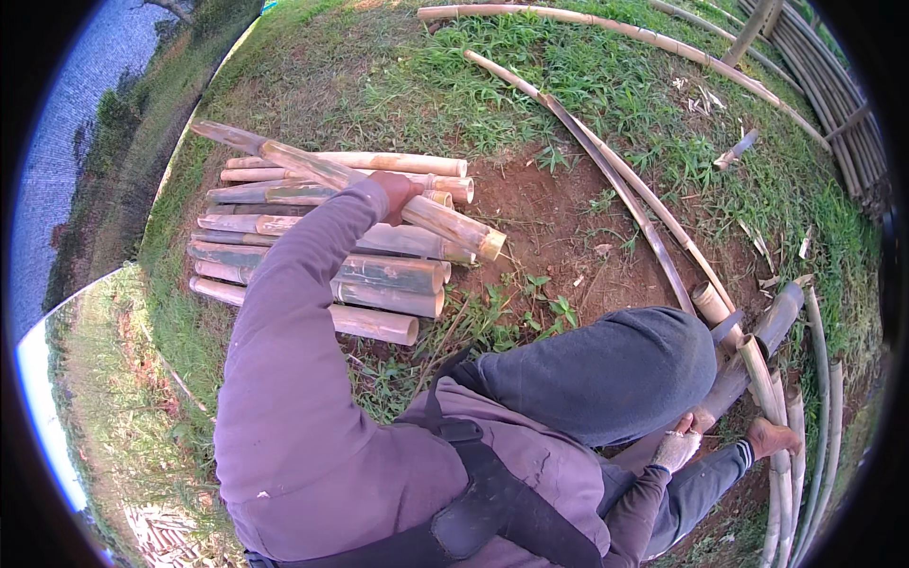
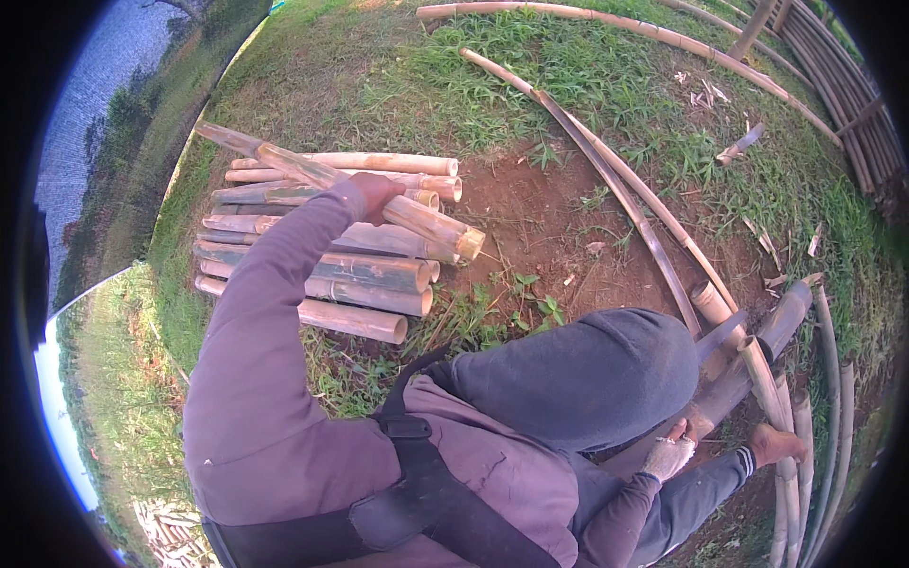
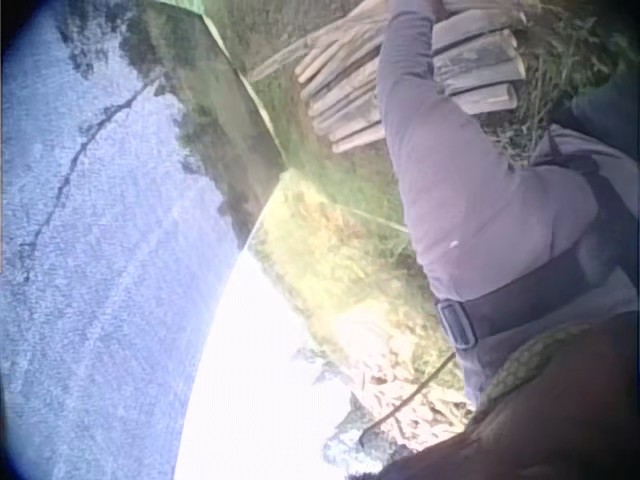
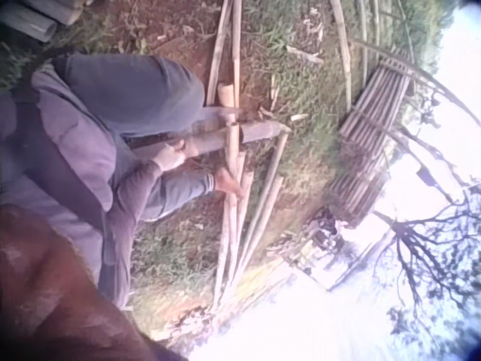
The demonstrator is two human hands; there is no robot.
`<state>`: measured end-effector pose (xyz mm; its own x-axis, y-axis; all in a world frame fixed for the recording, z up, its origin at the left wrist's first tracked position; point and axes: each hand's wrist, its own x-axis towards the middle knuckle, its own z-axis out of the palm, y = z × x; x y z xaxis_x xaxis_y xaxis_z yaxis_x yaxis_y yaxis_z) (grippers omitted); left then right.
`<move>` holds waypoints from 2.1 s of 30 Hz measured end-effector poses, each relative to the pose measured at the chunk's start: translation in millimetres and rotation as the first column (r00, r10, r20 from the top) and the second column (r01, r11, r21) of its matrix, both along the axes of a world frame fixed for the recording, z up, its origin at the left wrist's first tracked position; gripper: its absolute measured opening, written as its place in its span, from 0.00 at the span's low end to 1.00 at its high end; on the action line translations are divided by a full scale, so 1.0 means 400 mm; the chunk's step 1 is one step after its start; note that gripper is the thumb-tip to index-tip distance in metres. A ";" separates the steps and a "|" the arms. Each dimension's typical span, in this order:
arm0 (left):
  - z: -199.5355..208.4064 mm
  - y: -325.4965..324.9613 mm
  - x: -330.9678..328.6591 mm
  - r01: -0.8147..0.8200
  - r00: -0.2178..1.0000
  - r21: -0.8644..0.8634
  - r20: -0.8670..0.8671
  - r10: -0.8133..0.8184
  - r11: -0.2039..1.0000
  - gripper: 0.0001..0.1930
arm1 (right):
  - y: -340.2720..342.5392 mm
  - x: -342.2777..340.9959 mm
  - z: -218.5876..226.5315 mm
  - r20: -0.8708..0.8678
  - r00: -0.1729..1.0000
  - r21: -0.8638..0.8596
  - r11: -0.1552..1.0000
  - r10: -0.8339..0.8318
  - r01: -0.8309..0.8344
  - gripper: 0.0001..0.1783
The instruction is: The person sits on the ground and uses a hand saw to cut long bamboo poles into shorter sections. They hold the bamboo with their hands and feet, saw through it, and place the cut pieces into a pile nearby.
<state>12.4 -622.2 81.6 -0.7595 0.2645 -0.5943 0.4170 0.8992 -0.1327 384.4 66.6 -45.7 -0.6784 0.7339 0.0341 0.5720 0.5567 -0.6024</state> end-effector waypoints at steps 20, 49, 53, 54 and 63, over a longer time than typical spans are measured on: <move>-0.427 -0.277 0.037 -0.293 0.666 0.527 -0.487 0.566 0.798 0.27 | -0.136 0.003 0.031 0.245 0.957 0.169 0.979 -0.158 0.118 0.23; -0.153 1.856 0.074 0.730 0.591 0.563 -0.238 -0.771 0.387 0.38 | -0.088 0.043 -0.040 0.183 0.979 -0.178 0.983 0.088 -0.055 0.20; -0.149 1.499 -0.083 0.734 0.650 0.471 -0.275 -0.709 0.490 0.40 | -0.021 0.040 0.002 -0.160 0.949 -0.148 0.957 -0.272 0.250 0.21; -0.166 1.379 -0.149 0.672 0.715 0.492 -0.238 -0.658 0.553 0.42 | 0.009 0.032 0.008 -0.186 0.919 -0.208 0.928 -0.348 0.310 0.21; -0.280 0.579 -0.478 -0.009 0.727 0.448 -0.611 0.314 0.894 0.43 | 0.163 -0.010 -0.017 -0.284 0.868 -0.140 0.913 -0.408 0.383 0.24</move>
<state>-178.7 -390.8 -30.2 -0.9627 0.1881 0.1945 0.2035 0.9771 0.0620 380.2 131.8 -52.6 -0.2968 0.9472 0.1216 0.5192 0.2669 -0.8119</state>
